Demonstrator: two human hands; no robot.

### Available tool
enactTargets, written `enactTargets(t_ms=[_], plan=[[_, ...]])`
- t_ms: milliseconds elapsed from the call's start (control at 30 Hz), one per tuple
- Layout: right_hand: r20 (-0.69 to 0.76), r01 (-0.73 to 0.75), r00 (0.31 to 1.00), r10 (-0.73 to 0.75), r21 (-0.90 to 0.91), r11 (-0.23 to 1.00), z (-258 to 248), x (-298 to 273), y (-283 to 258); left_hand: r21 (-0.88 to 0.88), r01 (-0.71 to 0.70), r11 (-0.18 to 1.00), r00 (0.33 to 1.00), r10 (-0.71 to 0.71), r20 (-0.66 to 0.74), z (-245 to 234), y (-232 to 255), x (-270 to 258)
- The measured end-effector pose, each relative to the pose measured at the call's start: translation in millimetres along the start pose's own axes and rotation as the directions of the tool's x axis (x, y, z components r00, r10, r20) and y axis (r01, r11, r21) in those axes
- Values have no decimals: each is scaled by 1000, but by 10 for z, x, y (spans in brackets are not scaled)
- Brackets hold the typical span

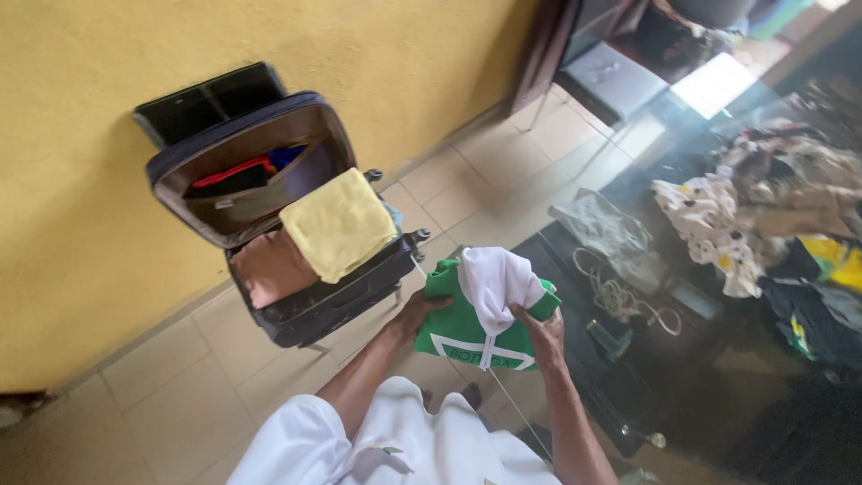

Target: Folding various items of clothing and packing them into a suitcase.

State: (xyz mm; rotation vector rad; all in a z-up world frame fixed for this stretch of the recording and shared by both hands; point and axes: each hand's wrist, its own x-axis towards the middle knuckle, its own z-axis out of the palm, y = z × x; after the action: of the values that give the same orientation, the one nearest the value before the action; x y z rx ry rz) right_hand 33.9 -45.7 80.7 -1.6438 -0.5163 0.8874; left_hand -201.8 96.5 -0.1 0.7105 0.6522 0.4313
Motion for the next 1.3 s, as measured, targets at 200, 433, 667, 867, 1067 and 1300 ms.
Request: enactTargets(t_ms=[200,433,667,867,1067,1300], plan=[[200,-6,979,40,-167,986,920,63,-56,-58,-151,987,959,132,-251,-539,183,-766],[526,-25,851,-10,59,998,1912,243,163,-18,-246,969,816,197,-543,-1145,425,-1361],[605,-52,797,1,68,996,3137,254,10,245,-274,930,681,368,-633,-1791,1397,-1767],[462,137,876,-139,38,990,4096,197,-466,373,-179,910,708,383,-594,-2746,2335,-1749],[254,216,947,-198,-45,975,4815,99,-415,485,-155,861,809,392,-437,-3635,2981,-1412],[32,50,998,-53,68,996,5394,-315,763,486,221,846,870,54,-490,-4894,2534,-617]])
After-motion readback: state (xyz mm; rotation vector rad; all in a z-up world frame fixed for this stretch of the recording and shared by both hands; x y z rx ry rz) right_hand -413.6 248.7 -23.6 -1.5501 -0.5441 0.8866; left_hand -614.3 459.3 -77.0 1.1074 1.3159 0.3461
